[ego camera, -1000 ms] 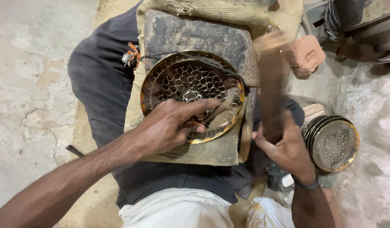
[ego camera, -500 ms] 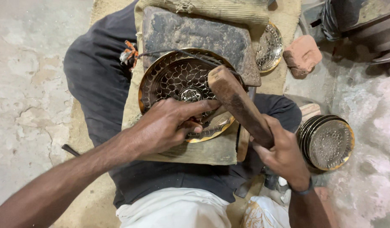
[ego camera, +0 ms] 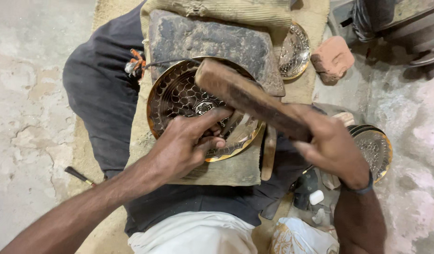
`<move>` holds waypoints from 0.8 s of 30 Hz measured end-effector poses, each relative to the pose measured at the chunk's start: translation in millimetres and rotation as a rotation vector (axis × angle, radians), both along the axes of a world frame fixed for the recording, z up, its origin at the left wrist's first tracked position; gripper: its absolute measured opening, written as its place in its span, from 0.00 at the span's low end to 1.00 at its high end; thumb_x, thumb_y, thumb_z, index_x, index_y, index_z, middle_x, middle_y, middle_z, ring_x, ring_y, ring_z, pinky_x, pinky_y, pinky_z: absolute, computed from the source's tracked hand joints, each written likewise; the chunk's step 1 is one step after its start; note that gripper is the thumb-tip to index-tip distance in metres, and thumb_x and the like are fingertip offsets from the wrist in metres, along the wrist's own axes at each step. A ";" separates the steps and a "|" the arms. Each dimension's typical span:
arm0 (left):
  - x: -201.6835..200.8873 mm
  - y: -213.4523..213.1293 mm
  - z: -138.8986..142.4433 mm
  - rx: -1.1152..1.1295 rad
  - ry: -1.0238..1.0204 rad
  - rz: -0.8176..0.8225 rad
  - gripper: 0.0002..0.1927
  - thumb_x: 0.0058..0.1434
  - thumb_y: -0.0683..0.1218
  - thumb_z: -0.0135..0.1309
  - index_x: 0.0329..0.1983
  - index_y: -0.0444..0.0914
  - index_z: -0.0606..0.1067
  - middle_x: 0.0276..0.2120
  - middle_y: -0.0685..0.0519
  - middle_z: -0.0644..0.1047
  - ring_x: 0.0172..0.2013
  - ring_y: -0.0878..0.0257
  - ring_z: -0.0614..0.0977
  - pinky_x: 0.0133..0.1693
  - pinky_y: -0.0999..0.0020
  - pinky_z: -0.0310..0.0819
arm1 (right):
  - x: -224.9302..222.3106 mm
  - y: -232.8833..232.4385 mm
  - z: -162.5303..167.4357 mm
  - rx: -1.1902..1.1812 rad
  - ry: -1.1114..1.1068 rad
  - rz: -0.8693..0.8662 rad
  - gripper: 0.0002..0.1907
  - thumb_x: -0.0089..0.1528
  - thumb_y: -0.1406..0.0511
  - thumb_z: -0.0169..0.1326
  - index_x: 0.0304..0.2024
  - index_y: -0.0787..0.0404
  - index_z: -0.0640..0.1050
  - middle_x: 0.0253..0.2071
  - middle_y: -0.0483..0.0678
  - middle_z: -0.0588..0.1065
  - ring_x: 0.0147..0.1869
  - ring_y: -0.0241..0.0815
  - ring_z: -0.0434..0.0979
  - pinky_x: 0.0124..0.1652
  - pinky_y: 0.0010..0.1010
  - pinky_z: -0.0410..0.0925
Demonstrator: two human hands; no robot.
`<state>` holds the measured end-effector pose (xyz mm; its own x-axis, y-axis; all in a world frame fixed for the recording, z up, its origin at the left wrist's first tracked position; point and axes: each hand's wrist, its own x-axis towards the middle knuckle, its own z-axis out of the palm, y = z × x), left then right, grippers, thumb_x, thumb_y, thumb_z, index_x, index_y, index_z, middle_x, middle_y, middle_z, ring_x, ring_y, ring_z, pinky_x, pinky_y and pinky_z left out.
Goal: The person uses a hammer and a small metal punch to create a decorative pattern on a brass plate. They repeatedly strike the punch to form a series of indentations across the plate's surface.
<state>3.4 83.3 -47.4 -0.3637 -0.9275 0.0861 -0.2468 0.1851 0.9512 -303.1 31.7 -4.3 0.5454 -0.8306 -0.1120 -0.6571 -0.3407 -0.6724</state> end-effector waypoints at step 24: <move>-1.3 -4.4 4.0 0.189 -0.080 -0.049 0.31 0.58 0.38 0.58 0.66 0.40 0.68 0.48 0.47 0.83 0.35 0.60 0.90 0.29 0.62 0.86 | 4.6 22.6 -6.4 -0.101 0.075 -0.127 0.29 0.52 0.69 0.63 0.56 0.64 0.72 0.38 0.52 0.79 0.40 0.45 0.80 0.41 0.34 0.72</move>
